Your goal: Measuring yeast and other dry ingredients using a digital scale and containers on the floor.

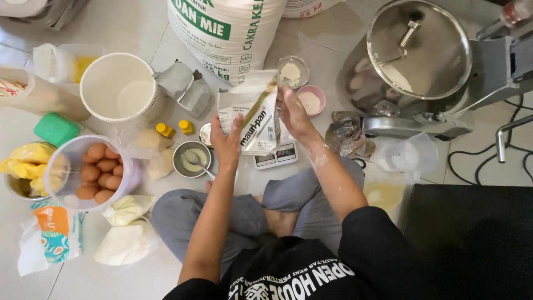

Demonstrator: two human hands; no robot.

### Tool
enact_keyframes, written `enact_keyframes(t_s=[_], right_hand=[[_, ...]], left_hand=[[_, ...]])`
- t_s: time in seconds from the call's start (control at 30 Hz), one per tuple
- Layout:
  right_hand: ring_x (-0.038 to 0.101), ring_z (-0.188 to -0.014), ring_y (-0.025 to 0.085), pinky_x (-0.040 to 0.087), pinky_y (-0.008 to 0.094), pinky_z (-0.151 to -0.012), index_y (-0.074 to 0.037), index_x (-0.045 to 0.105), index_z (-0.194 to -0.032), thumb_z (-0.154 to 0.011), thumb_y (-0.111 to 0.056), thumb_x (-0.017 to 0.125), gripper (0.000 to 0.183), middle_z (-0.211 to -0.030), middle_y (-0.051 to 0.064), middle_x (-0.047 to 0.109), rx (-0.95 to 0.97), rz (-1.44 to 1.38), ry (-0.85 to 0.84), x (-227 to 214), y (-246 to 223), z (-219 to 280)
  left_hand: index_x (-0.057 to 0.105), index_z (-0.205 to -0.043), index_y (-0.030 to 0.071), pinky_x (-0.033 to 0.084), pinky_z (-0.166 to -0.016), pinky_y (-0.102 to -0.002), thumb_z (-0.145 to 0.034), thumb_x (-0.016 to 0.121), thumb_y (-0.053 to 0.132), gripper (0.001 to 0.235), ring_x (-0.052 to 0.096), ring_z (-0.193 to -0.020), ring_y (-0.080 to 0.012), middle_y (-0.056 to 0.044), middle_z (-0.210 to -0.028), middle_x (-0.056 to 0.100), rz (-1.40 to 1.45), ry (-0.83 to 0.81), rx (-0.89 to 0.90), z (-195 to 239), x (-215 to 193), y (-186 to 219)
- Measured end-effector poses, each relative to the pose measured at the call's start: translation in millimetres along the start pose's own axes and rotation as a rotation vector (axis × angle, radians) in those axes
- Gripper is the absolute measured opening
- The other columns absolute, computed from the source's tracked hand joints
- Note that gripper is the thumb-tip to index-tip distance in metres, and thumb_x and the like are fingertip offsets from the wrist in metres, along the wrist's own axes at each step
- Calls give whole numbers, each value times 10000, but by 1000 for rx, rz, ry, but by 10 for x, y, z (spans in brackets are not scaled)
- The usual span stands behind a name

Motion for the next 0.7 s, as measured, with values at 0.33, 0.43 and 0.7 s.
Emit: enact_keyframes(t_s=[0.33, 0.43, 0.7], right_hand=[[671, -1155, 285, 568, 576, -993, -217, 452, -1502, -1037, -294, 578, 487, -1377, 95, 632, -38, -426, 355, 93, 537, 722], [673, -1067, 264, 643, 480, -894, -146, 488, -1410, -1033, -291, 580, 414, -1244, 106, 649, 16, -319, 437, 58, 327, 684], [571, -1256, 351, 563, 543, -1050, -141, 205, -1537, -1109, -460, 430, 580, -1374, 207, 509, -3, -108, 501, -73, 184, 625]], left_hand=[[177, -1610, 124, 532, -961, -562, -1082, 571, 243, 670, 645, -1147, -440, -253, -1264, 578, 73, -19, 225, 179, 454, 515], [193, -1622, 119, 598, -902, -528, -1046, 649, 118, 735, 643, -1125, -443, -240, -1344, 466, -112, -5, 527, 46, 313, 842], [703, -1269, 188, 581, -873, -384, -969, 736, 193, 302, 640, -997, -267, -83, -1120, 565, -604, -28, 901, -286, 179, 1041]])
Point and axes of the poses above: each hand's wrist, its own z-axis away from the middle knuckle, its own x-axis out of the palm, y = z × x, the point moved 3 cm from there along -z, towards the middle knuckle
